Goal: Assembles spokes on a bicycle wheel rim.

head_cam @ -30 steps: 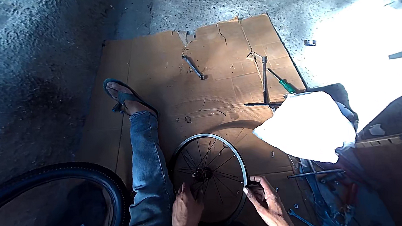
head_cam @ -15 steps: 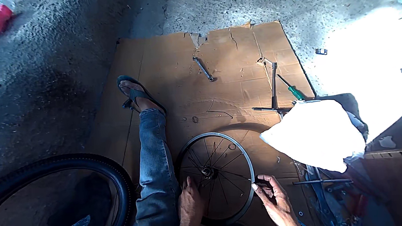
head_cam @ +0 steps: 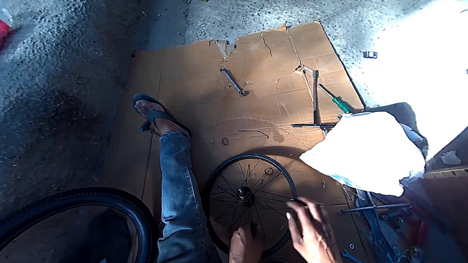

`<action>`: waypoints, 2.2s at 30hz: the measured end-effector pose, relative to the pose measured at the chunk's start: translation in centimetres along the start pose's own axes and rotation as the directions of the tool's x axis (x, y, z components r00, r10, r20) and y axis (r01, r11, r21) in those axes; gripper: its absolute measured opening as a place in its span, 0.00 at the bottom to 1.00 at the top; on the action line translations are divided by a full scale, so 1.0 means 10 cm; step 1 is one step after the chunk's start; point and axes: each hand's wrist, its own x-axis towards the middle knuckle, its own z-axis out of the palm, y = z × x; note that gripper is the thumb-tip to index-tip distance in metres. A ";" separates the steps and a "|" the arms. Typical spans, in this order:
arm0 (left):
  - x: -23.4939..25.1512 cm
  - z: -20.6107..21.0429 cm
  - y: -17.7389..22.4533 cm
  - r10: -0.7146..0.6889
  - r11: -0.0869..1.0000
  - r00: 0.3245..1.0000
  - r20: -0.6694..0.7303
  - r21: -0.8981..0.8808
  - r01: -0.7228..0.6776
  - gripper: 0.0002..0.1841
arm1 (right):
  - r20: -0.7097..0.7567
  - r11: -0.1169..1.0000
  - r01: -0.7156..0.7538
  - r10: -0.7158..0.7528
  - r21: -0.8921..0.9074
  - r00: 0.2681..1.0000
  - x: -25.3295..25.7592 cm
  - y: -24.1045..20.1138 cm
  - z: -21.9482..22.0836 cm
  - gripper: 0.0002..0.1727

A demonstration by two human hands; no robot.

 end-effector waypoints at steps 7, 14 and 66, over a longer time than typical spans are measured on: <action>-0.18 -0.08 0.04 0.152 0.974 0.971 0.183 0.136 -0.179 0.28 | 0.744 0.665 -0.586 0.067 0.463 0.665 0.52 -0.37 0.33 0.30; 0.07 -0.47 -0.32 0.094 0.958 0.962 -0.258 0.287 -0.016 0.39 | 0.868 0.083 -0.874 0.103 0.479 0.485 0.43 -0.74 0.70 0.26; 0.84 -1.00 0.27 -0.057 0.672 0.930 0.363 0.703 -0.233 0.23 | 0.925 0.357 -0.876 0.074 0.323 0.372 0.28 -0.50 0.66 0.21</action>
